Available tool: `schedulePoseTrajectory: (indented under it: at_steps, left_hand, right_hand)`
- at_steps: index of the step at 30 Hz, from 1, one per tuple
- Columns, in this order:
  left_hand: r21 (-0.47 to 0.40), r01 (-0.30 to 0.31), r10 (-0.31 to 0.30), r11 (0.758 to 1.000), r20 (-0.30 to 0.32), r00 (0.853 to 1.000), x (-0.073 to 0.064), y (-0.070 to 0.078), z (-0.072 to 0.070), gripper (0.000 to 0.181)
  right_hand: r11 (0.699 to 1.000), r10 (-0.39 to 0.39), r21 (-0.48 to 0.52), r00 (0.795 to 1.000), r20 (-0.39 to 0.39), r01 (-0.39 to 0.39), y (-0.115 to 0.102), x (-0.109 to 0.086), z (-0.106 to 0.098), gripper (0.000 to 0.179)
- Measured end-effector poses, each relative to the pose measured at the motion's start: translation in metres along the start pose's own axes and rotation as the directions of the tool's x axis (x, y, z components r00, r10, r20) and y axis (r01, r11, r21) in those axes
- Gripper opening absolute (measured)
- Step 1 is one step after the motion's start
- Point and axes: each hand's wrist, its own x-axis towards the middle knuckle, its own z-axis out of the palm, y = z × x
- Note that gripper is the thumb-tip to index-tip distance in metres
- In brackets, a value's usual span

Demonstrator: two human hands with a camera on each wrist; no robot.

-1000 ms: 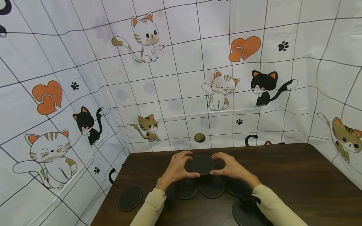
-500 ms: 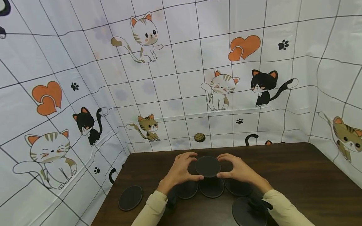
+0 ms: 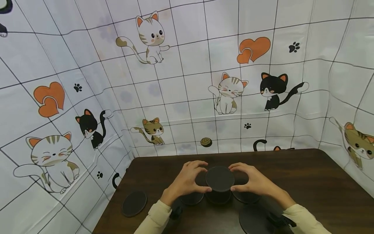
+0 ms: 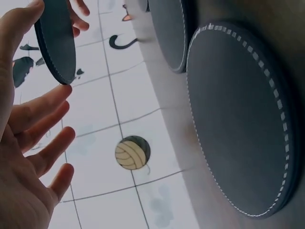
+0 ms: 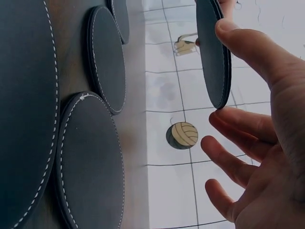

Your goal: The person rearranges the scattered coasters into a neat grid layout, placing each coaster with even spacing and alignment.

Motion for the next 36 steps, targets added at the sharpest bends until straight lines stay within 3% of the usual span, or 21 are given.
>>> schedulePoseTrajectory:
  at_steps: [7, 15, 24, 30, 36]
  left_hand:
    - [0.011, -0.003, 0.003, 1.000, 0.029, 1.000, -0.012, 0.010, -0.005, 0.065]
    - [-0.022, -0.017, 0.018, 1.000, 0.069, 0.997, -0.028, 0.012, -0.012, 0.056]
    - [-0.056, -0.036, 0.038, 0.998, 0.039, 0.999, -0.038, 0.014, -0.015, 0.053]
    - [-0.088, -0.064, 0.065, 0.994, 0.007, 0.998, -0.046, 0.020, -0.010, 0.050]
    - [-0.088, -0.089, 0.092, 0.992, 0.035, 0.995, -0.052, 0.025, -0.002, 0.050]
  right_hand:
    - [0.998, -0.063, -0.012, 0.998, 0.021, 0.063, -0.002, -0.007, 0.004, 0.061]
    - [0.998, -0.067, -0.009, 0.997, 0.047, 0.068, -0.007, -0.013, 0.011, 0.059]
    - [0.996, -0.084, 0.022, 0.995, 0.061, 0.083, -0.013, -0.016, 0.015, 0.062]
    - [0.998, -0.061, 0.002, 0.994, 0.093, 0.061, -0.017, -0.026, 0.018, 0.061]
    - [0.999, -0.044, -0.024, 0.989, 0.141, 0.048, -0.018, -0.036, 0.020, 0.058]
